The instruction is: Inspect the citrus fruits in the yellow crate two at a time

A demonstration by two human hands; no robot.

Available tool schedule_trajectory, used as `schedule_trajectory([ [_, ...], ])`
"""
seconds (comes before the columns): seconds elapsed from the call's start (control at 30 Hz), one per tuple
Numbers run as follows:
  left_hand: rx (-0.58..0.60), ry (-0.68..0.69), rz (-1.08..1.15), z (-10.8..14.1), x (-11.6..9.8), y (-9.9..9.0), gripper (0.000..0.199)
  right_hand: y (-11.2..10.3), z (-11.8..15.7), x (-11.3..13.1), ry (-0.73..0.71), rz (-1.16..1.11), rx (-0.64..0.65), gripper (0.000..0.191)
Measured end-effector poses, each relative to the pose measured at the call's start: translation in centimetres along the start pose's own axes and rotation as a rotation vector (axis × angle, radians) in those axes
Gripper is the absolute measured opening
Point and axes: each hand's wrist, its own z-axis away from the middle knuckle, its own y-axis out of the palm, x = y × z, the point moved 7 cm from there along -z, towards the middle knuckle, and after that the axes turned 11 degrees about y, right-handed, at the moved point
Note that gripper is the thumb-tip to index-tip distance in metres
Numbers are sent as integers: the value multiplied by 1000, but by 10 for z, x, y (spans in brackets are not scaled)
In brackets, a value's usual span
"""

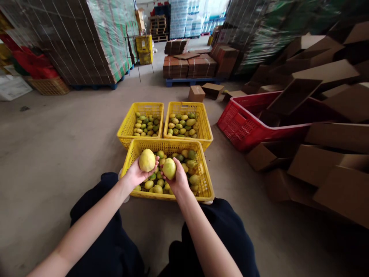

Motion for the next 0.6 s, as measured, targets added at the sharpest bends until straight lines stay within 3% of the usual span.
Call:
schedule_trajectory([
  [0.17, -79, 85, 17, -1, -7, -3, 28, 2, -1, 3, -86, 19, 6, 5],
  [0.3, -58, 130, 7, 0, -13, -3, 23, -1, -2, 1, -58, 6, -43, 6],
  [0.43, 17, 54, 63, 1, -9, 1, 33, -3, -3, 1, -16, -22, -41, 19],
  [0.6, -110, 138, 100, -3, -14, -9, 28, -5, -9, 0, -6, -6, 2, 26],
])
